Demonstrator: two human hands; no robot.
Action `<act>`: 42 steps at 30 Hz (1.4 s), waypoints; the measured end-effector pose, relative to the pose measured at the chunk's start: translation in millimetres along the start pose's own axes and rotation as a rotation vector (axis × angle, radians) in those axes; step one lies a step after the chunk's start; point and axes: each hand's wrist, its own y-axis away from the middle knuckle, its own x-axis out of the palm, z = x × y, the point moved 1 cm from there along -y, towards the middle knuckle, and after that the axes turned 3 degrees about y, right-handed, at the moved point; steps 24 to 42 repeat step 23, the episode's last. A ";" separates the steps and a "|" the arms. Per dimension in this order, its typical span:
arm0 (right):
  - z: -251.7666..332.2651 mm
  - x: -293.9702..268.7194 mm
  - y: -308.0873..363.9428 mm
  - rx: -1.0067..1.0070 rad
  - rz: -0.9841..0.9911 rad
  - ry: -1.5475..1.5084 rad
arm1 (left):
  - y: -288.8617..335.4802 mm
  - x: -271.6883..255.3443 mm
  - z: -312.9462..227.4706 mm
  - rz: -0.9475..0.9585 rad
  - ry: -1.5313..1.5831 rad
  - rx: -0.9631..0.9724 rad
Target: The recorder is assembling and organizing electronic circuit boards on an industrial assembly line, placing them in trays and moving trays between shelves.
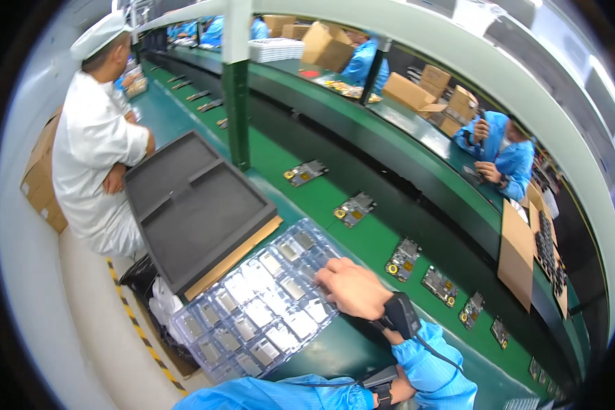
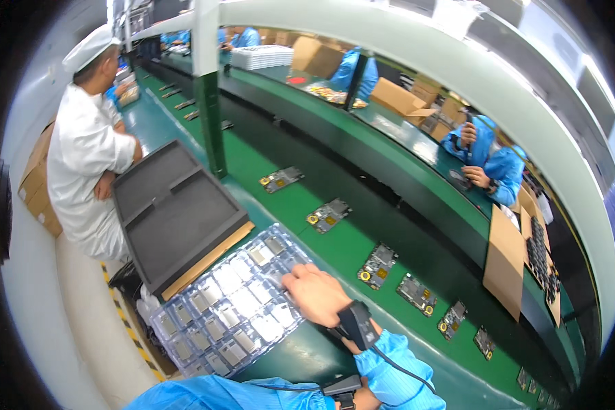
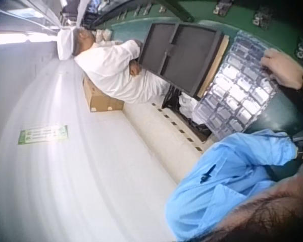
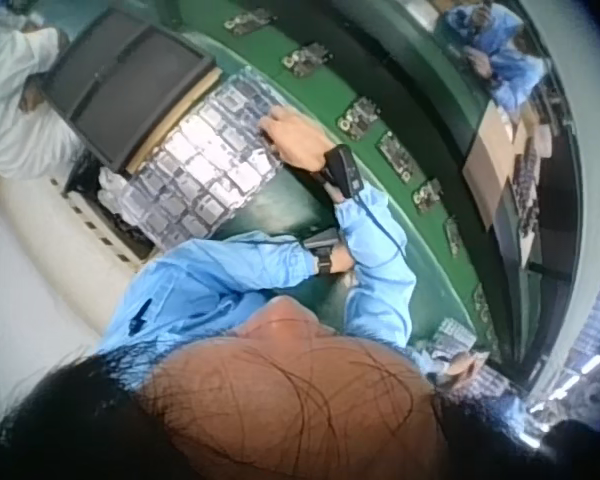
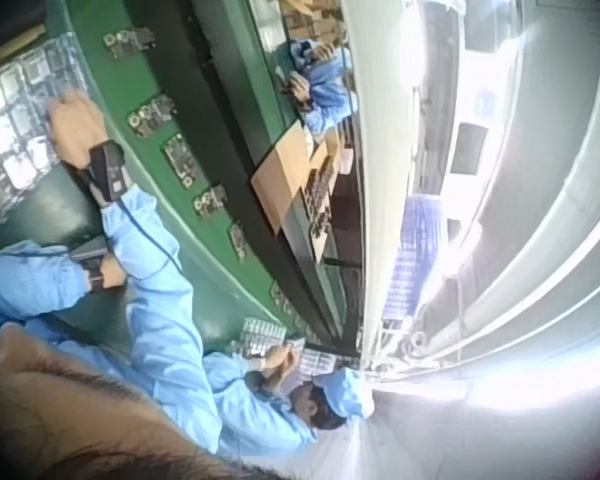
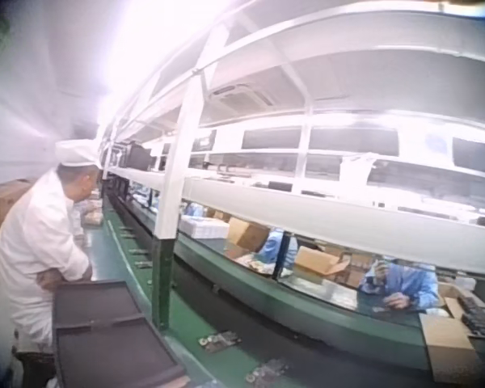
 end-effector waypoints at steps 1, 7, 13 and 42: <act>-8.2 -4.5 7.4 0.011 -0.023 -0.011 | -0.3 -9.9 -15.6 0.016 0.022 0.013; -29.6 7.1 34.2 0.130 -0.088 0.099 | 1.4 -84.4 -75.2 0.047 0.044 0.121; -12.2 8.3 18.6 0.135 -0.167 0.146 | -1.3 -195.9 -139.4 0.020 -0.033 0.199; -55.9 -21.4 137.4 0.311 -0.504 -0.601 | -22.0 -237.3 -193.6 0.359 -0.621 0.402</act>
